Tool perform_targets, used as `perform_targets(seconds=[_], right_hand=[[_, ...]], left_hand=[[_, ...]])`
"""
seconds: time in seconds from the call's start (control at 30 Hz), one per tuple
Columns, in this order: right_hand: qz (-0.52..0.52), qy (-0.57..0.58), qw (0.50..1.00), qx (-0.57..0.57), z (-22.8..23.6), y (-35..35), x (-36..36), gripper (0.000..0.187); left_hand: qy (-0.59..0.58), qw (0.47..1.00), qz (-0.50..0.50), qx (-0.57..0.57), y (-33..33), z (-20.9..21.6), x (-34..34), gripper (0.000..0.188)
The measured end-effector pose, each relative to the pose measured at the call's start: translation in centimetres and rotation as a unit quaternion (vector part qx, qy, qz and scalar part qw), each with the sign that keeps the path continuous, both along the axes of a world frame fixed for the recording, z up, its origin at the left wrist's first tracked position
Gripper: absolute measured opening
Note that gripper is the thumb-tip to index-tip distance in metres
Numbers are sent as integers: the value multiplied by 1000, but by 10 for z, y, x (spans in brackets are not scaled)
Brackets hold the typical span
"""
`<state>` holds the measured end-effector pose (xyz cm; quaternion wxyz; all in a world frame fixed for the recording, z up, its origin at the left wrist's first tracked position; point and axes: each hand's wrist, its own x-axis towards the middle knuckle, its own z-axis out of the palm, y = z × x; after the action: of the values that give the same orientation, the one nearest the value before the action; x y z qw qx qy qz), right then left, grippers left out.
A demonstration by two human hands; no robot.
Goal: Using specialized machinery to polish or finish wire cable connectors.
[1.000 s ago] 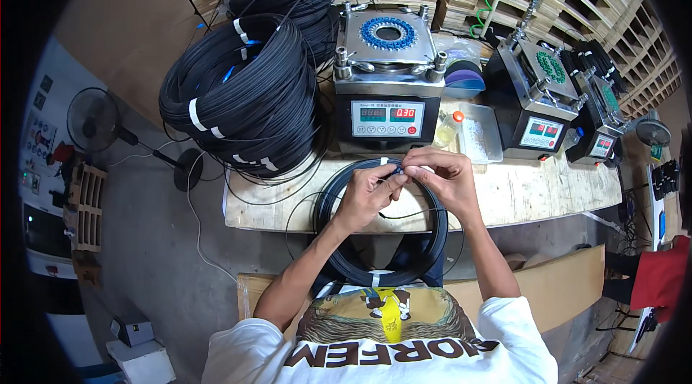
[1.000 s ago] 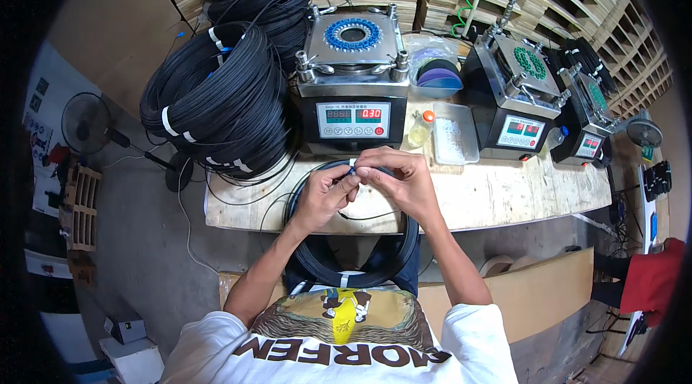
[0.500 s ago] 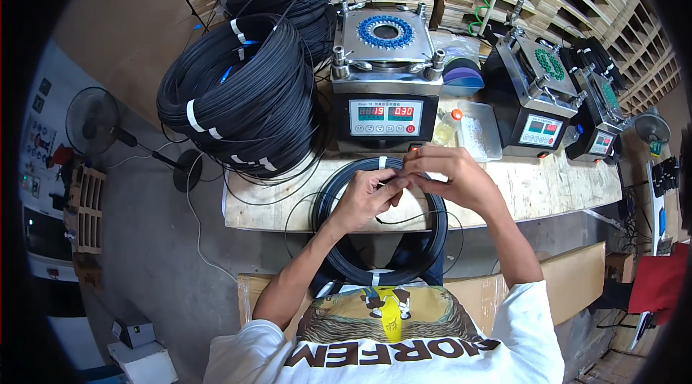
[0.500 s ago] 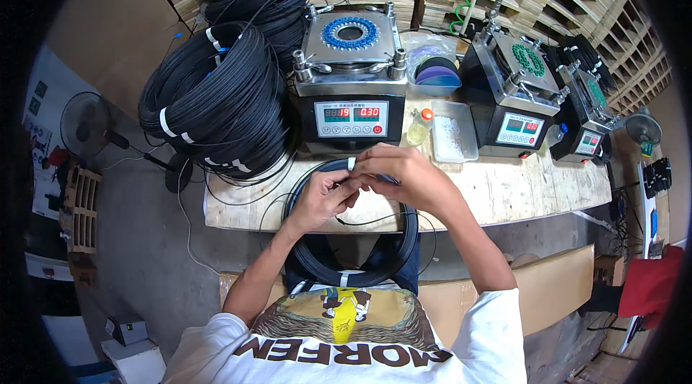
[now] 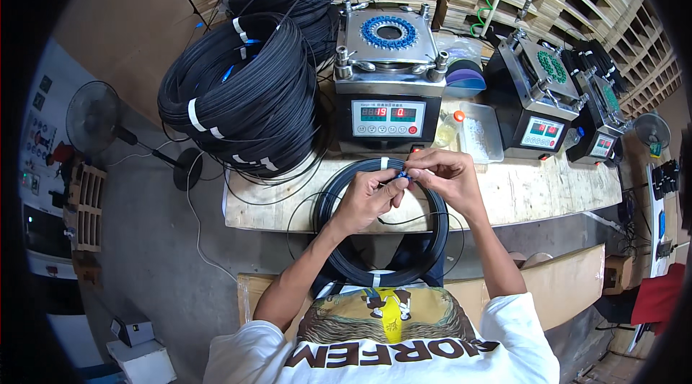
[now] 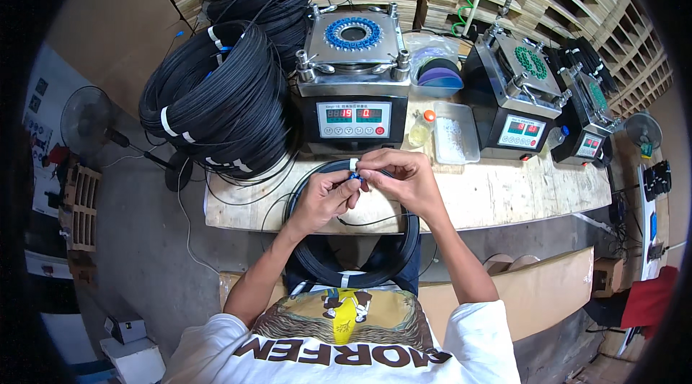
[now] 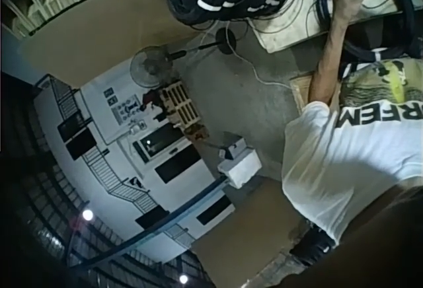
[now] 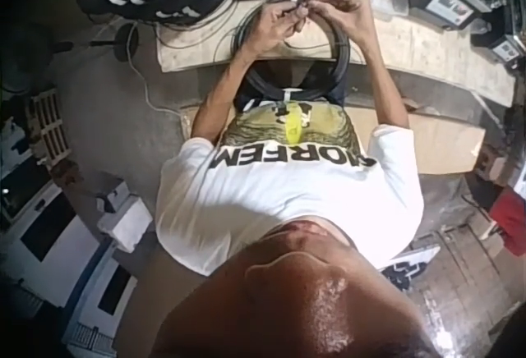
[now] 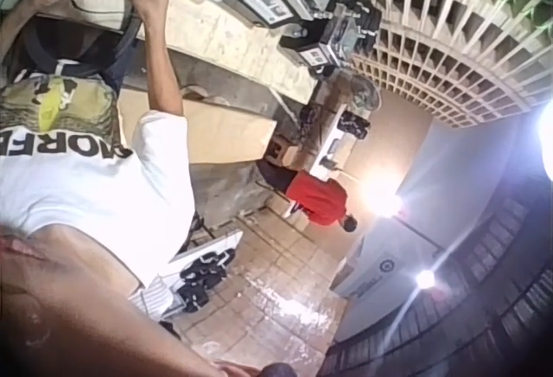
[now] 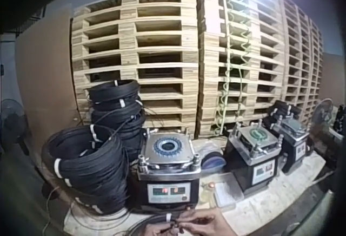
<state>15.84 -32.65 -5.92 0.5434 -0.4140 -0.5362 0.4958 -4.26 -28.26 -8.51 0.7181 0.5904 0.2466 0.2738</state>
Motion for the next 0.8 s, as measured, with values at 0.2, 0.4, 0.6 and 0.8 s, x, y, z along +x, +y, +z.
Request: perform_targets(seconds=[0.2,0.4,0.6,0.8], right_hand=[[-5,-76,996,37,-2,-1,1,21],[-28,-141,988,59,5,-2,-3,25],[8,-177,982,68,7,6,0,23],[76,-179,979,-56,-31,-11,-18,55]], left_hand=[[-6,1000,6,-16,-1,-3,0,37],[-17,999,24,-28,2,-11,4,38],[-3,999,24,-33,3,-13,2,35],[-163,977,111,-84,33,-13,7,34]])
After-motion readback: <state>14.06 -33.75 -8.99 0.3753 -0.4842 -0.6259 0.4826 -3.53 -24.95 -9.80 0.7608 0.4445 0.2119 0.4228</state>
